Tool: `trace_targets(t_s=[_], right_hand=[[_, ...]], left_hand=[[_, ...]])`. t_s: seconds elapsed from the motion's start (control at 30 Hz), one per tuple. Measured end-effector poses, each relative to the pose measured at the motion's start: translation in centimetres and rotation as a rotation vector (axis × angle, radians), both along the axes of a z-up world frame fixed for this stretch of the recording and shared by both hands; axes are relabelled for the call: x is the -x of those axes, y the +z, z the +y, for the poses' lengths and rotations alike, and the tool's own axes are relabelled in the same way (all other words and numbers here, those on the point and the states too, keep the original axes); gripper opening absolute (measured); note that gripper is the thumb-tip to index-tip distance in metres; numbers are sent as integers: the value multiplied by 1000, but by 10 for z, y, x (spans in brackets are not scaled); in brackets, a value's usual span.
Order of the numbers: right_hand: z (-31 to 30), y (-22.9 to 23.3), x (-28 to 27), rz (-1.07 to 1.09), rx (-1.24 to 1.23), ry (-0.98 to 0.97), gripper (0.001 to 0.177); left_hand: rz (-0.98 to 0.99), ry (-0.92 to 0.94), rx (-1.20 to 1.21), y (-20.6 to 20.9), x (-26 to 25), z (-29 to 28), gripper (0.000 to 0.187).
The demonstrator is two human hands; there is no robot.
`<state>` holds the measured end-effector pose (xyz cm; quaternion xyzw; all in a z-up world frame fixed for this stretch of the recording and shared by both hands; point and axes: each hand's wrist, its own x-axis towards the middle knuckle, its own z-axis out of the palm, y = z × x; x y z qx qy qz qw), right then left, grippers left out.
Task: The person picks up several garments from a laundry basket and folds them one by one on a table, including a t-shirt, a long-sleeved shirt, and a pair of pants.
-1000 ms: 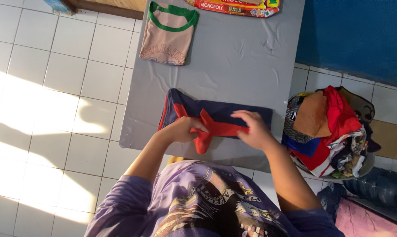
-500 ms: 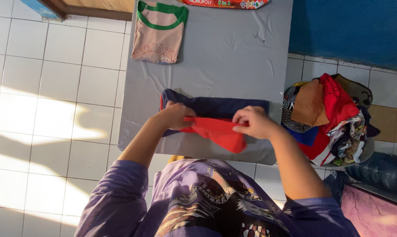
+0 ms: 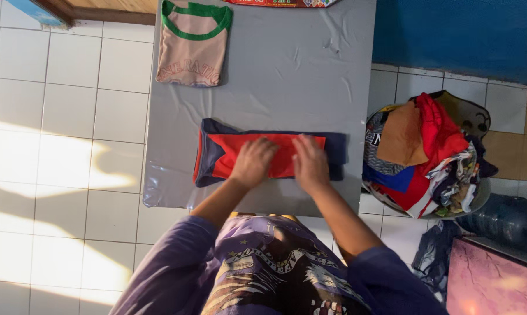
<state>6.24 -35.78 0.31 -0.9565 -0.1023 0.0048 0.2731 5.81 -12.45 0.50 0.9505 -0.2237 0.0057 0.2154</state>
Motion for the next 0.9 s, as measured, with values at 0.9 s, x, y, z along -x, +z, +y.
trace_targets(t_s=[0.9], right_hand=[[-37, 37, -50, 948, -648, -677, 54]], left_hand=[[369, 827, 1118, 11, 34, 165, 41]])
